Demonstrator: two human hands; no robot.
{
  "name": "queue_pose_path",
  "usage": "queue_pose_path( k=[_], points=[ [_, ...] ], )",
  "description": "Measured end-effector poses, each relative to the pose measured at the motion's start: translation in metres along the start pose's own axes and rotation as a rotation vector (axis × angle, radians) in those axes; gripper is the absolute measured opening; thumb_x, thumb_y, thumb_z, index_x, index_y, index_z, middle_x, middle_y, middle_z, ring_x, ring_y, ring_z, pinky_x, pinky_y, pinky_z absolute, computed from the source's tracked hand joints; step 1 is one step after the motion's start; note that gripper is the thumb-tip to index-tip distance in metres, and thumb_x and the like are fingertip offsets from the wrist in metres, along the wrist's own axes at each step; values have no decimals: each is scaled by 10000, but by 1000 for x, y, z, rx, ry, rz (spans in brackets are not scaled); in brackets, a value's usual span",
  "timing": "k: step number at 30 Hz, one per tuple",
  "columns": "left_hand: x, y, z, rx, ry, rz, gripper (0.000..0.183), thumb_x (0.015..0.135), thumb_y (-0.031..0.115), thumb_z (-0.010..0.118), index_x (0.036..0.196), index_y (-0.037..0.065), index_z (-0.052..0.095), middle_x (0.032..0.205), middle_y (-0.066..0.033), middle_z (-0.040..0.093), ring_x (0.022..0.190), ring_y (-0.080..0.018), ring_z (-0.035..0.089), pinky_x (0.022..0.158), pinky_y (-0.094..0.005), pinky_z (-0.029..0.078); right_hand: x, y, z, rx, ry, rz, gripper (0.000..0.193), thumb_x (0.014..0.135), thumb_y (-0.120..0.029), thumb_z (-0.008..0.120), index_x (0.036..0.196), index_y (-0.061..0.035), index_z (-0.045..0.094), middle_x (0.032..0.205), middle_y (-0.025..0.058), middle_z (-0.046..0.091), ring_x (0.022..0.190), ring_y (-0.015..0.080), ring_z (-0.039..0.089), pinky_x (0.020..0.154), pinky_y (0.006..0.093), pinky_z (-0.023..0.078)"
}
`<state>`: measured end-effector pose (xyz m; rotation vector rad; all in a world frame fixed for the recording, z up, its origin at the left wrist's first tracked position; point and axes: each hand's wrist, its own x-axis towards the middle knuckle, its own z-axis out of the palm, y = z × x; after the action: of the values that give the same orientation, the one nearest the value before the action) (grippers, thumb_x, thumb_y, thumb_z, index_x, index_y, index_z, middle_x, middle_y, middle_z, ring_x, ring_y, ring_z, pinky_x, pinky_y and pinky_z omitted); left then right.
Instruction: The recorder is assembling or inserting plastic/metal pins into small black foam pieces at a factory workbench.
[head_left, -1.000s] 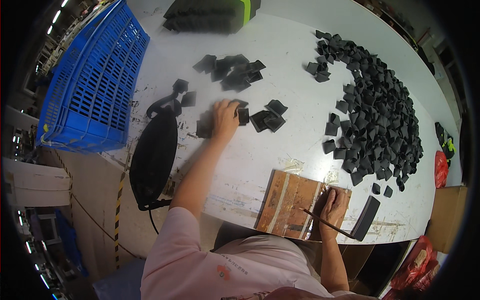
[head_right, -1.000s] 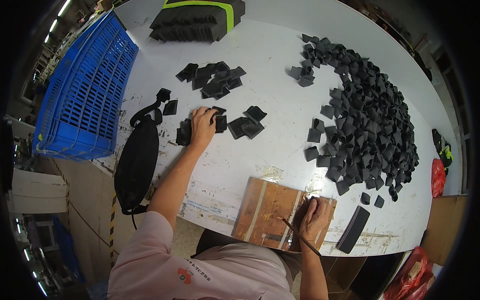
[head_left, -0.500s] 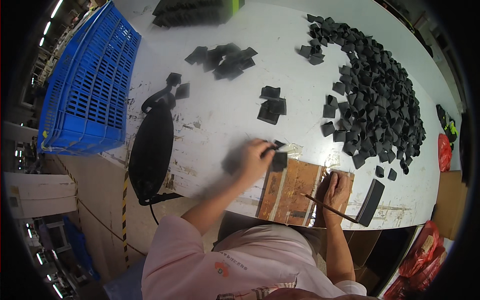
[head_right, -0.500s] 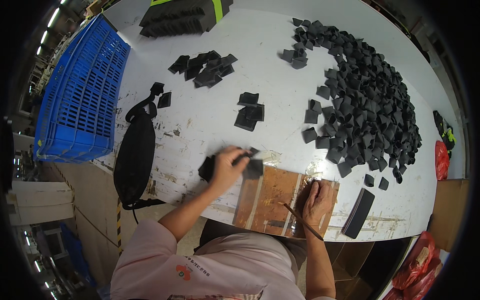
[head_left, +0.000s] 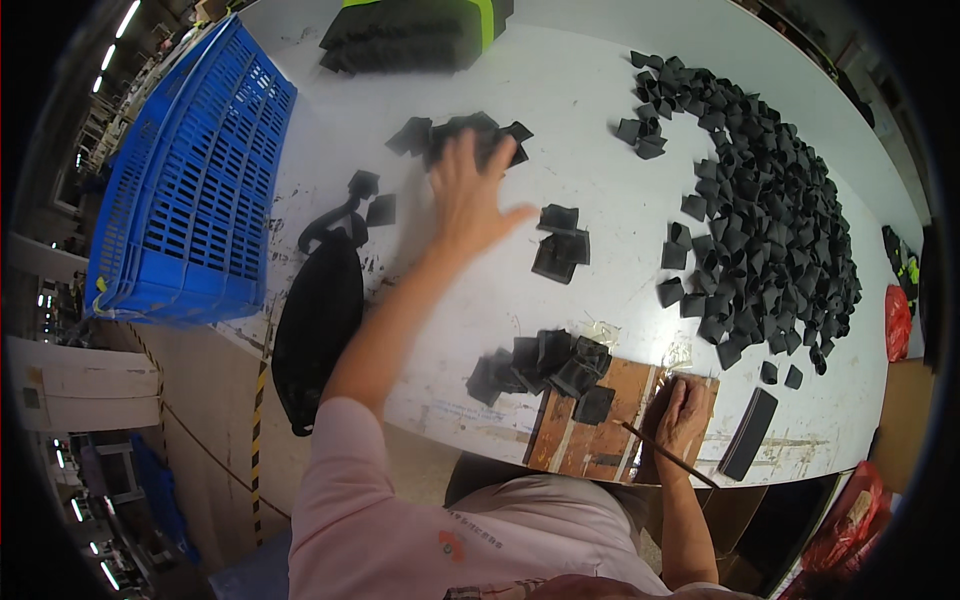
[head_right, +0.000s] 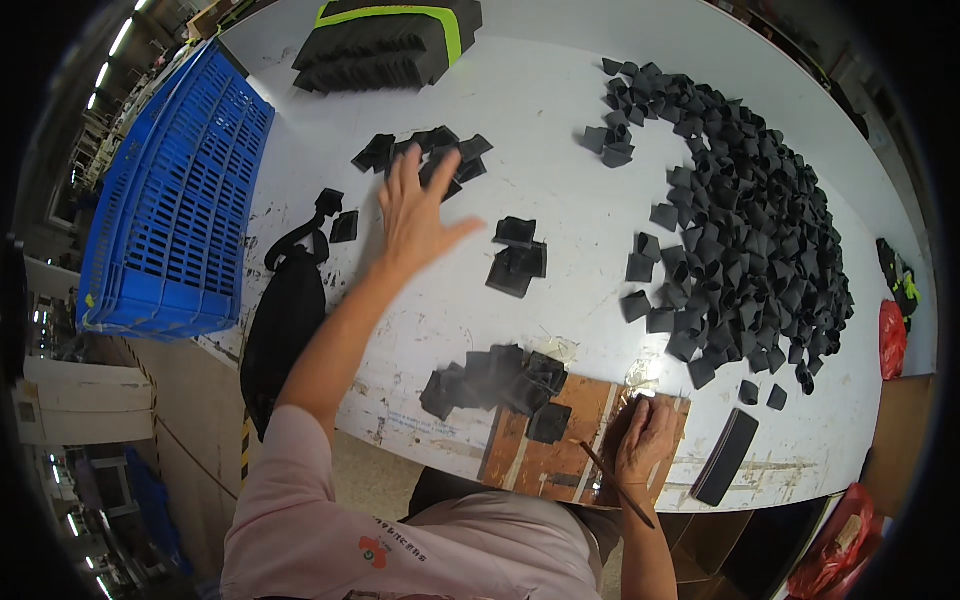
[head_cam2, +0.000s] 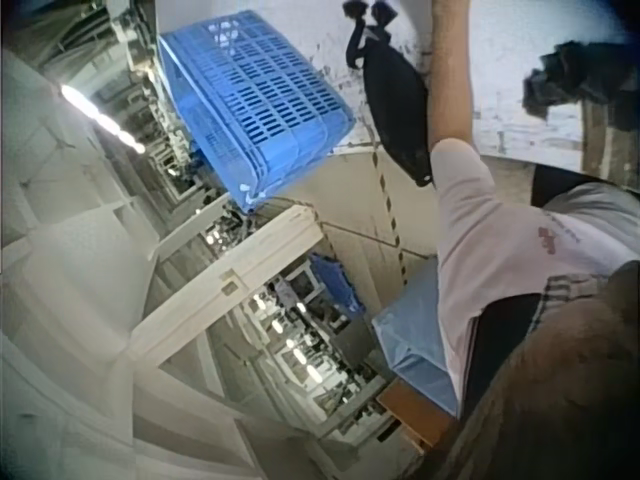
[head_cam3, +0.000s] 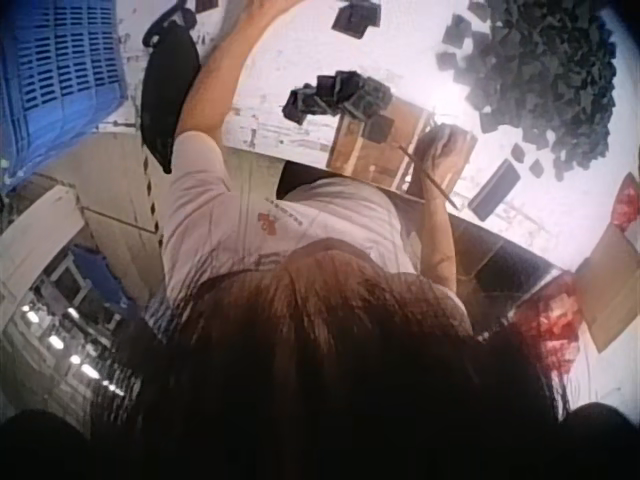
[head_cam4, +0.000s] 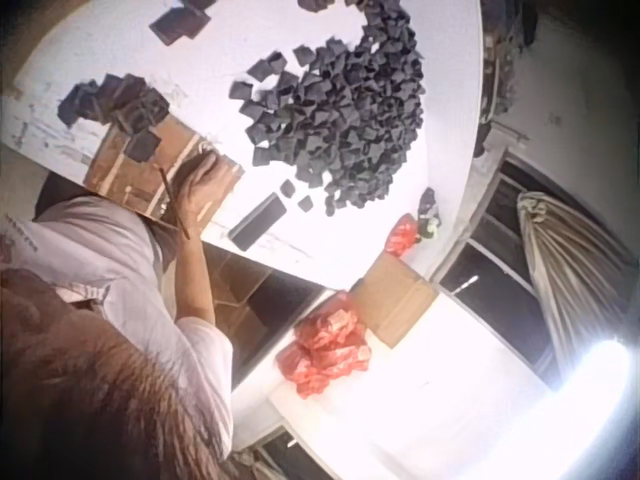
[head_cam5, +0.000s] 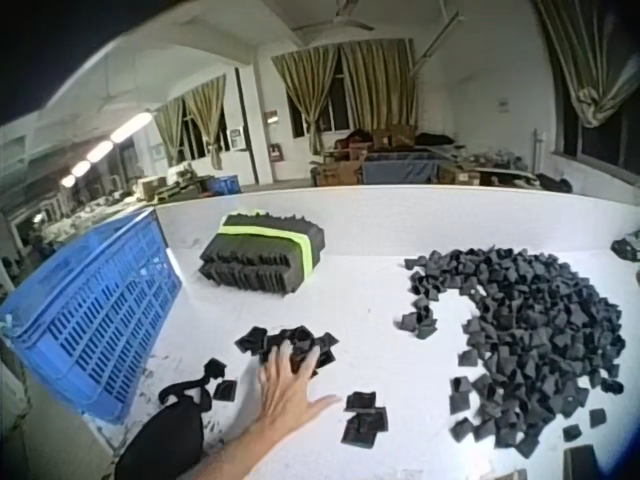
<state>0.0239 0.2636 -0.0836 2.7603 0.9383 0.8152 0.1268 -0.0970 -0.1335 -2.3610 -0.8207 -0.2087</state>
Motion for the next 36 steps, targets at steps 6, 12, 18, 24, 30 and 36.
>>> queue_pose_path(
  k=[6,12,18,24,30,36],
  points=[
    [61,-79,63,265,-261,-91,854,578,556,684,1306,282,331,1341,-253,206,1200,-488,190,900,-621,192,-2,3,4,36,-35,57,91,853,-42,448,806,22,492,712,147,478,643,249,455,621,329,387],
    [51,-90,90,54,-106,-41,422,750,436,582,1124,243,558,1243,-116,413,1130,-323,346,897,-546,239,4,-6,1,12,-43,66,71,840,-27,457,814,23,500,760,153,501,672,264,474,637,330,393],
    [18,-69,77,-161,51,107,300,613,-26,629,901,56,632,858,-101,544,822,-284,500,734,-357,420,1,-1,1,2,-33,58,68,838,-32,468,824,22,507,759,150,511,676,272,481,646,329,397],
    [-54,-27,55,-503,-12,40,319,544,-68,605,844,34,636,752,-124,541,746,-301,538,655,-345,448,2,1,8,15,-5,28,83,847,-42,468,808,24,500,738,151,508,672,264,482,635,326,396],
    [-107,37,19,-1020,-224,-310,165,685,-6,632,848,-27,621,754,-107,590,701,-171,562,620,-265,423,0,7,5,12,8,55,123,855,-82,482,785,17,502,725,144,504,648,247,470,624,315,395],
    [-129,67,-23,-615,-407,147,375,614,122,663,981,73,610,1165,-173,445,1070,-327,406,885,-424,327,0,6,7,25,27,27,136,862,-87,468,782,18,496,728,137,502,658,237,475,629,306,395]
  ],
)
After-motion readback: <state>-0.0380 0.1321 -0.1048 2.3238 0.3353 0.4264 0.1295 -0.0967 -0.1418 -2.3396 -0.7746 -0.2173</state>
